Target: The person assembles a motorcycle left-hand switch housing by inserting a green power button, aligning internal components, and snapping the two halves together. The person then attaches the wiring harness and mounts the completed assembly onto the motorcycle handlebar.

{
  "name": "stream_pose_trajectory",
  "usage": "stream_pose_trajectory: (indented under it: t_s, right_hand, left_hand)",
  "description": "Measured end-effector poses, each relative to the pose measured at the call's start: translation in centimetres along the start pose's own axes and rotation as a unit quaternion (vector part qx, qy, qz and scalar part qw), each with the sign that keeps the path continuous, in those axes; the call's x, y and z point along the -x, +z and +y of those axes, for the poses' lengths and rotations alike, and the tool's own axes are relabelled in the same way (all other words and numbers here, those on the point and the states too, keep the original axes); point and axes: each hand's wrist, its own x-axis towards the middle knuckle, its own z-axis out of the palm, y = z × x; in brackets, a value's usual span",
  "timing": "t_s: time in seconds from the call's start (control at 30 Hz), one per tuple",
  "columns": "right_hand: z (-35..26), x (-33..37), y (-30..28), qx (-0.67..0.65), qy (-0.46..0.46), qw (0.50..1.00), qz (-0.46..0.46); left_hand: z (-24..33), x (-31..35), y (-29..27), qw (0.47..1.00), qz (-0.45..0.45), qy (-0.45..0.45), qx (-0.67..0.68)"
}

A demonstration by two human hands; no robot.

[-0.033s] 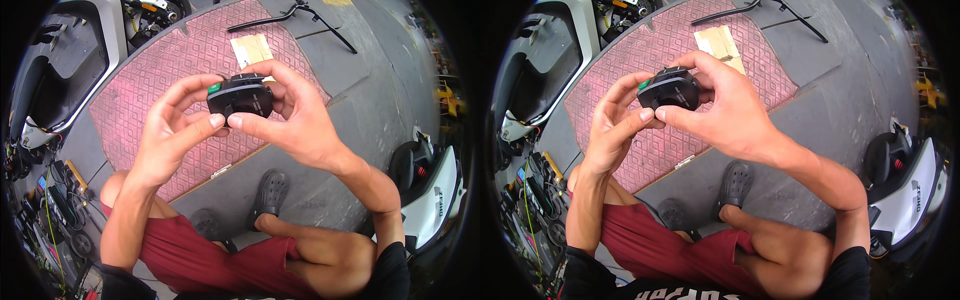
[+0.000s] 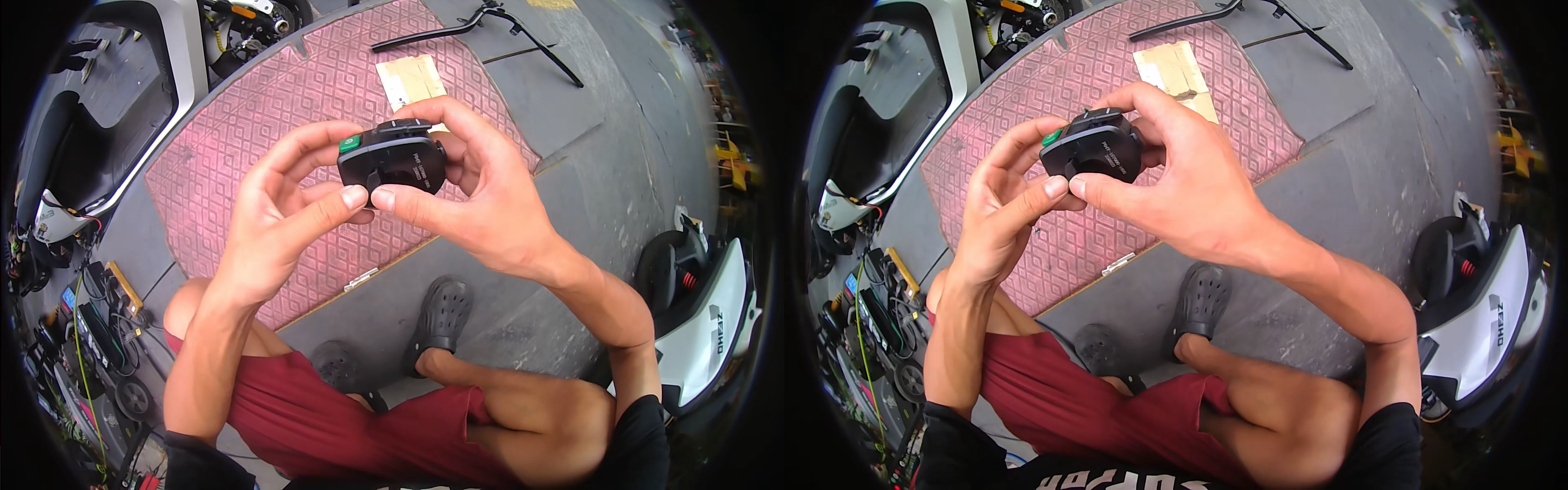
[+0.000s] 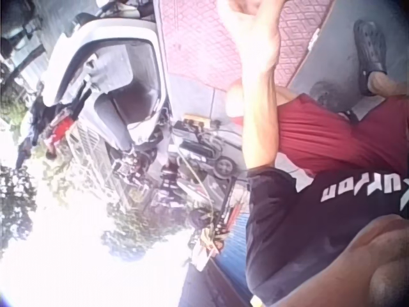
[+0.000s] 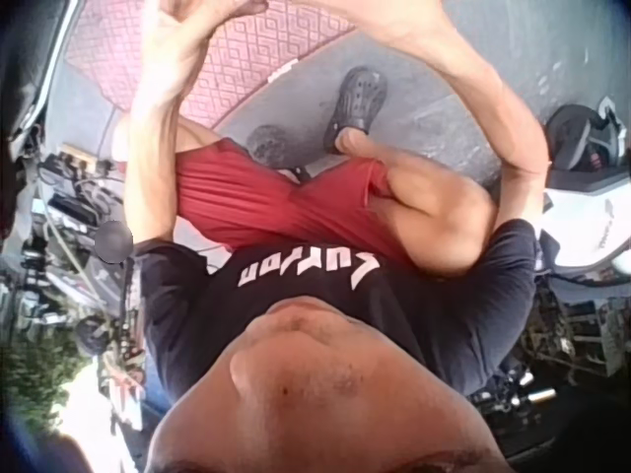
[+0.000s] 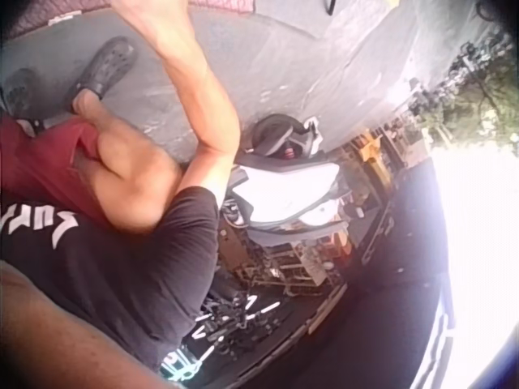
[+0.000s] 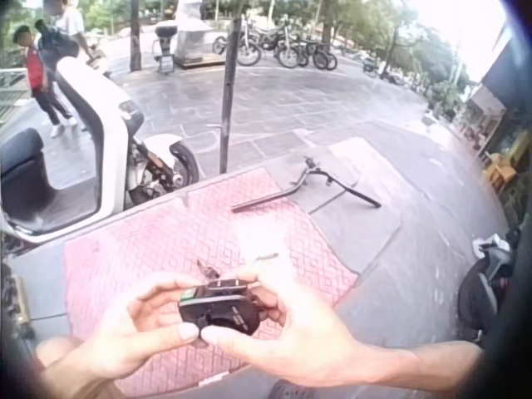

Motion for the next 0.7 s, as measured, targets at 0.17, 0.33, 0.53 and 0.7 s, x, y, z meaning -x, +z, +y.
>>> stream_pose_trajectory:
  t_s: [0.17,0.33,0.53,0.7]
  right_hand:
    - [-0.2,0.3,0.6,-0.038,0.01,0.999,0.025]
    - [0.3,0.0,1.0,-0.045,-0.01,0.998,0.036]
    - [0.4,0.2,1.0,-0.033,-0.089,0.995,0.008]
    - [-1.4,0.3,1.3,0.104,-0.113,0.987,0.038]
  left_hand:
    - [-0.1,0.1,0.1,0.999,0.014,0.03,-0.032]
    - [-0.5,0.1,0.4,0.998,0.031,0.055,-0.03]
    - [-0.1,0.1,0.5,0.994,0.023,0.027,0.103]
    - [-0.8,0.0,0.2,0.994,-0.004,0.07,0.081]
